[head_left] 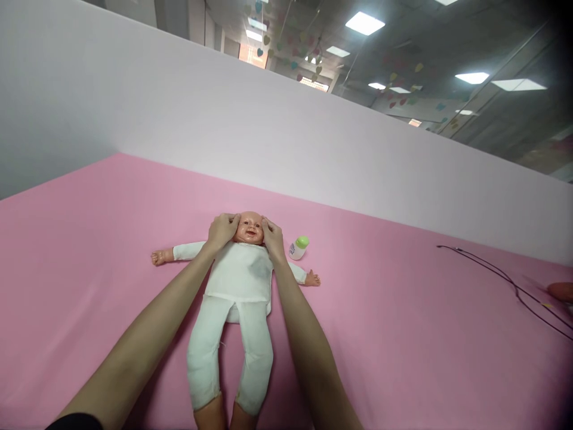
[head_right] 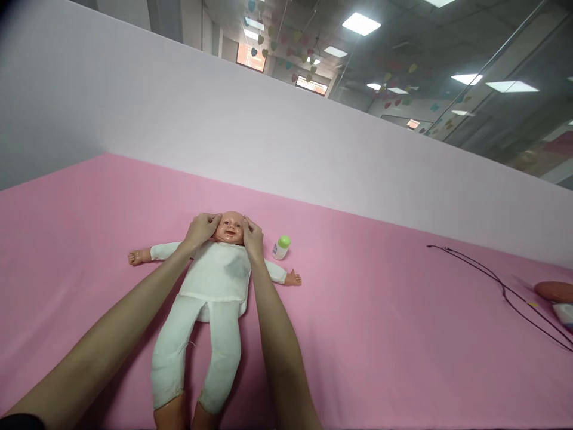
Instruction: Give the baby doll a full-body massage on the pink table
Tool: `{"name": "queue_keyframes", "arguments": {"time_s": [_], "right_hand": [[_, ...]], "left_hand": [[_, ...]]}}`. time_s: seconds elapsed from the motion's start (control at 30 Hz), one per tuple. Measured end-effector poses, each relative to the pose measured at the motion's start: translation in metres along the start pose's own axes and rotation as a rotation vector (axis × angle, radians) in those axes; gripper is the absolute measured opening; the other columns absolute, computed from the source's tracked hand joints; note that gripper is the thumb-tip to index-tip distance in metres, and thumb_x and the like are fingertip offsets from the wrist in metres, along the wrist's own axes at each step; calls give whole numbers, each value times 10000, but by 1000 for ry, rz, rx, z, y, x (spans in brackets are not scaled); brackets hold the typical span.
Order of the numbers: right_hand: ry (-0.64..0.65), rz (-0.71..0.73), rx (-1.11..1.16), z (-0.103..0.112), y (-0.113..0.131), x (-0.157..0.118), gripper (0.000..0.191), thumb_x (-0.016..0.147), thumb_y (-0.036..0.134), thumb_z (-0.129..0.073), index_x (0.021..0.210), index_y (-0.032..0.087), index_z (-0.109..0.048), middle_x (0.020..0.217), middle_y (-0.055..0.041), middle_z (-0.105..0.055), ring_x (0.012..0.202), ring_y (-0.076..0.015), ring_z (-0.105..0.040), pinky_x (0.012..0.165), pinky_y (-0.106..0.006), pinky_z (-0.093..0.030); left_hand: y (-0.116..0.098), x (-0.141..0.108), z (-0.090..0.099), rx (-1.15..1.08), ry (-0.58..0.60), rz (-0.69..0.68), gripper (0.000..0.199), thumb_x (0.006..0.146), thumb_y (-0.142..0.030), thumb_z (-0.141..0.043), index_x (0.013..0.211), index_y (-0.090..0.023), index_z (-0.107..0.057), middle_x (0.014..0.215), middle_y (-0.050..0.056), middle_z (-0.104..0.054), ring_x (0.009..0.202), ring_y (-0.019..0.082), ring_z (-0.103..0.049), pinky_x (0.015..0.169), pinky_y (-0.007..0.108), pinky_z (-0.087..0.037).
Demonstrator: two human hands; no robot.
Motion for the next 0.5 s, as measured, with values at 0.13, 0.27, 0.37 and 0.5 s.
{"name": "queue_keyframes", "arguments": {"time_s": [0.13,0.27,0.37,0.5], "right_hand": [[71,-27,-28,7,4,1,707,972,701,-535,1417,165,-660,1562,-116,-567,1484,-266,-505,1261,-422,-355],[286,-64,-148,22,17,-2,883,864,673,-732,1587,233,-482,1649,-98,-463,1523,-305,-443,1260,-462,-358],[433,-96,-212,33,25,-5,1222,690,573,-926,1676,239,-286,1704,-112,-362,1548,-341,-393,1254,-471,-376],[518,-79,-145,42,27,-5,1187,704,520,-928,1674,283,-285,1718,-82,-342,1563,-342,-366,1270,-490,-354]], "left_hand": [[1,2,4,35,48,-35,508,1050,-500,-407,1067,-189,-809,1030,112,-806,930,277,-714,767,340,-454],[2,3,13,-60,214,-216,613,993,-600,-517,1478,-240,-622,1484,110,-643,1308,319,-625,1038,388,-471],[9,4,18,-96,386,-296,992,798,-619,-772,1632,-214,-420,1663,120,-433,1492,356,-456,1168,414,-416],[22,8,21,-170,424,-302,1003,771,-552,-810,1628,-202,-427,1679,111,-397,1549,359,-367,1236,437,-358]]}}
Point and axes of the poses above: each hand's wrist, its own x-axis towards the middle knuckle, its own z-axis out of the back of the hand, y = z × x, the point moved 2 cm from there along x, towards the middle knuckle
